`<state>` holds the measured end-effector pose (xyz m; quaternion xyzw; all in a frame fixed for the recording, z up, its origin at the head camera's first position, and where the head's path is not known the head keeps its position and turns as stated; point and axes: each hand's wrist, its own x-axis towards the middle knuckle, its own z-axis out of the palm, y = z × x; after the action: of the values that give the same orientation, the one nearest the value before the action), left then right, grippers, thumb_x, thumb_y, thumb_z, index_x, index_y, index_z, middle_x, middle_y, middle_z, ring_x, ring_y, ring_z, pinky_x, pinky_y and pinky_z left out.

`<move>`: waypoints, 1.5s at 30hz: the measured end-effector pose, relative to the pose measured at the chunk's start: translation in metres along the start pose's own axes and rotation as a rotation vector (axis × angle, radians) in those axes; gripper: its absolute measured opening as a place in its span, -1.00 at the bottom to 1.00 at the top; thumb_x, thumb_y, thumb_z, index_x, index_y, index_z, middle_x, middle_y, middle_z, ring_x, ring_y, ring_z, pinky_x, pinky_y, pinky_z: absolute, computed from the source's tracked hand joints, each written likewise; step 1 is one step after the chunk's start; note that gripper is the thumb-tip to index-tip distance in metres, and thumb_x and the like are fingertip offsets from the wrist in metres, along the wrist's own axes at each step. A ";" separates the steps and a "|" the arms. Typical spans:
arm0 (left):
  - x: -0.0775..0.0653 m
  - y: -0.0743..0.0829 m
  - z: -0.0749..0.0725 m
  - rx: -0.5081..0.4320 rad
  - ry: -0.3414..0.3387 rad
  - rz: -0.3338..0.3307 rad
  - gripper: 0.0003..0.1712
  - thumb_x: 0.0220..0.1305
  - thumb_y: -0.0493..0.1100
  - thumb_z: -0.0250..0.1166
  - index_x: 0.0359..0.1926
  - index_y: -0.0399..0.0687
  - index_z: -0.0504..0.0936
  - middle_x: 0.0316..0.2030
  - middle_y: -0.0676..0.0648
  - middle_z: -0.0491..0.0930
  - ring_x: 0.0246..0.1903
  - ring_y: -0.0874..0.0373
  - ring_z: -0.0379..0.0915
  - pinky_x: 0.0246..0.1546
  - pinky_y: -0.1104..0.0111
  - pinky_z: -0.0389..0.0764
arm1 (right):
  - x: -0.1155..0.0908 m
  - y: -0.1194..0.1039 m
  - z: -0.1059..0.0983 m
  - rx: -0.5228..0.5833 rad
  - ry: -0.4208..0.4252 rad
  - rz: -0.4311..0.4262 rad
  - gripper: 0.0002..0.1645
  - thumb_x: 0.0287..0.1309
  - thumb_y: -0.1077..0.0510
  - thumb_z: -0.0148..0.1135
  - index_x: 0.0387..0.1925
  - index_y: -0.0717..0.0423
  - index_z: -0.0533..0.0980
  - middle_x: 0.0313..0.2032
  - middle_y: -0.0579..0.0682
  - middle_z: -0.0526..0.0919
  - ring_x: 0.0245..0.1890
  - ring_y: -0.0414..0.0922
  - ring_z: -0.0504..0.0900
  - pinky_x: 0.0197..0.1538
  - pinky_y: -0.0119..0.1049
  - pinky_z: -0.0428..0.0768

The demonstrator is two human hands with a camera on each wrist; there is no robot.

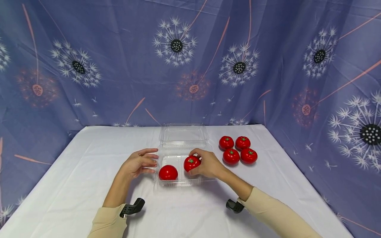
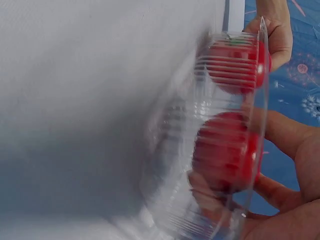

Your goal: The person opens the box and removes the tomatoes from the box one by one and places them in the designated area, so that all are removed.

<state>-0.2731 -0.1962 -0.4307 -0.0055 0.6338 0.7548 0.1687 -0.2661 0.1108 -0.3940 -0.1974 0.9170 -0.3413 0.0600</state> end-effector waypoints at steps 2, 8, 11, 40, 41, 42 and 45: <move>0.000 0.000 0.000 0.000 -0.002 -0.003 -0.17 0.20 -0.46 0.28 0.48 -0.34 0.22 -0.01 -0.13 0.63 -0.34 0.17 0.69 -0.36 0.29 0.79 | -0.001 -0.001 -0.003 0.015 0.039 0.012 -0.34 -0.22 0.07 0.69 0.00 -0.13 0.58 -0.11 0.02 0.71 -0.11 -0.03 0.67 -0.08 -0.16 0.73; 0.000 -0.001 0.001 -0.001 -0.007 -0.007 -0.17 0.20 -0.44 0.29 0.49 -0.32 0.23 -0.01 -0.11 0.64 -0.33 0.17 0.69 -0.35 0.29 0.79 | -0.002 -0.003 -0.016 0.026 0.116 0.042 -0.29 -0.21 0.02 0.69 0.07 -0.16 0.59 -0.04 0.04 0.73 -0.03 -0.01 0.67 -0.02 -0.12 0.72; -0.001 -0.001 0.001 -0.002 -0.001 -0.008 -0.17 0.20 -0.45 0.29 0.49 -0.32 0.23 -0.02 -0.09 0.65 -0.34 0.17 0.69 -0.36 0.29 0.79 | -0.003 -0.002 -0.027 0.017 0.130 0.049 -0.27 -0.19 -0.01 0.68 0.11 -0.14 0.58 0.00 0.08 0.72 0.05 0.06 0.65 0.04 -0.03 0.70; 0.002 0.001 0.000 0.009 -0.008 -0.003 -0.18 0.20 -0.45 0.27 0.49 -0.30 0.25 0.01 -0.12 0.62 -0.34 0.17 0.69 -0.36 0.28 0.78 | -0.059 0.068 -0.120 -0.004 -0.041 0.131 -0.27 -0.14 0.00 0.66 0.13 -0.07 0.56 0.14 0.15 0.60 0.21 0.18 0.52 0.03 -0.05 0.72; 0.002 0.001 0.000 0.010 -0.009 -0.003 -0.18 0.20 -0.45 0.26 0.49 -0.29 0.25 0.01 -0.12 0.62 -0.34 0.17 0.69 -0.36 0.28 0.78 | -0.061 0.071 -0.120 -0.010 -0.055 0.129 -0.28 -0.14 0.00 0.66 0.12 -0.07 0.56 0.13 0.14 0.60 0.20 0.18 0.52 0.02 -0.06 0.72; 0.002 0.001 0.001 0.011 -0.010 -0.003 -0.18 0.20 -0.45 0.26 0.49 -0.29 0.25 0.01 -0.12 0.62 -0.34 0.17 0.69 -0.36 0.28 0.78 | -0.063 0.074 -0.120 -0.008 -0.070 0.132 -0.28 -0.15 0.01 0.66 0.11 -0.06 0.56 0.12 0.14 0.60 0.20 0.18 0.52 0.01 -0.07 0.72; 0.001 0.002 0.000 0.011 -0.011 -0.001 -0.18 0.20 -0.46 0.26 0.49 -0.29 0.25 0.01 -0.12 0.62 -0.34 0.17 0.68 -0.37 0.29 0.78 | -0.066 0.081 -0.118 -0.008 -0.101 0.139 -0.29 -0.16 0.04 0.67 0.09 -0.06 0.55 0.12 0.13 0.59 0.20 0.17 0.50 0.00 -0.08 0.72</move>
<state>-0.2745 -0.1966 -0.4294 -0.0007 0.6372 0.7511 0.1724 -0.2600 0.2640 -0.3584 -0.1507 0.9257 -0.3223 0.1287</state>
